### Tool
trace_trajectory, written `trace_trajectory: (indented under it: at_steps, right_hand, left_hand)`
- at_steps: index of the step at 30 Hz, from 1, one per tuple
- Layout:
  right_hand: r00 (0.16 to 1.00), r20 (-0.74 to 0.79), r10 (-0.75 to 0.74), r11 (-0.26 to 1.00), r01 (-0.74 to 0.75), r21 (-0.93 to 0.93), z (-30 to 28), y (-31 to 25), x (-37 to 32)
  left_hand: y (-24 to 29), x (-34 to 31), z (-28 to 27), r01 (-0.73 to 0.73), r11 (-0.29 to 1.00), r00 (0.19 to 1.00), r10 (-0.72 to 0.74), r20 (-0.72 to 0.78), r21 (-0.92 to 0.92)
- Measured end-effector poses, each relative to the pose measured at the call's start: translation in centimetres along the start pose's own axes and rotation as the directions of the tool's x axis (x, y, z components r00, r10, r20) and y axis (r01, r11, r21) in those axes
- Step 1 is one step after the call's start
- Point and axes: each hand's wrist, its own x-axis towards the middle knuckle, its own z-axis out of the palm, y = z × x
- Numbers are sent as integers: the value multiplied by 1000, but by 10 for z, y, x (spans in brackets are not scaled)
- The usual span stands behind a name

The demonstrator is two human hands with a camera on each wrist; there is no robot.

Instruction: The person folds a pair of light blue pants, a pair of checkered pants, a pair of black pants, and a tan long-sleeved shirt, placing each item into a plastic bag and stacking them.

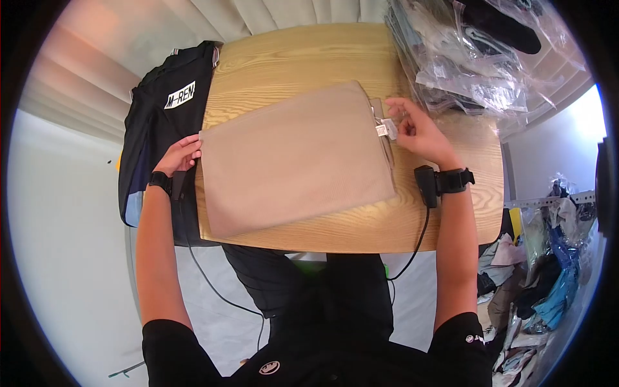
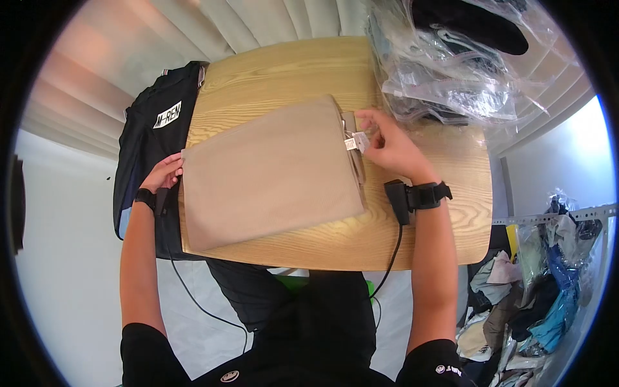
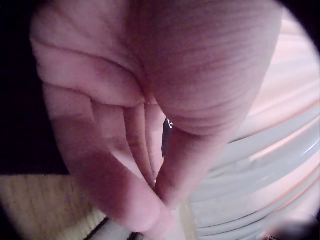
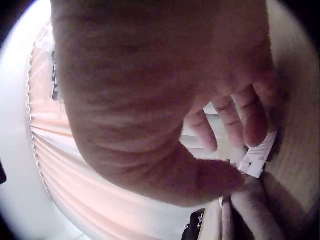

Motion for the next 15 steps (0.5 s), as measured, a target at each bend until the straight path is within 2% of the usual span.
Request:
trace_trajectory:
  at_steps: [1,2,4,8,10,11,13,15]
  right_hand:
    - [999,39,-29,992,33,-120,0,-4,-2]
    - [999,39,-28,993,32,-118,2,-3,-1]
    - [997,-36,-64,970,54,-239,8,-1,1]
    - [996,-74,-41,958,18,-286,9,-3,4]
    - [980,-200,-3,966,-49,-253,11,1,6]
    - [980,-199,-2,966,-50,-253,12,2,7]
    - [954,-285,-93,952,2,-305,15,3,8]
    - [947,-302,-110,946,6,-325,16,8,10]
  left_hand:
    - [1,1,-2,1,1000,1000,-1,-1,1]
    - [1,2,-4,16,1000,1000,-17,13,25]
    - [2,2,-5,33,998,999,-34,30,53]
    - [1,3,-3,22,1000,1000,-22,11,16]
    - [2,1,-3,33,999,999,-33,1,16]
    - [4,2,-4,43,999,999,-43,11,31]
    - [6,-1,-1,56,997,998,-57,22,45]
    - [6,-2,3,50,998,999,-50,-15,23]
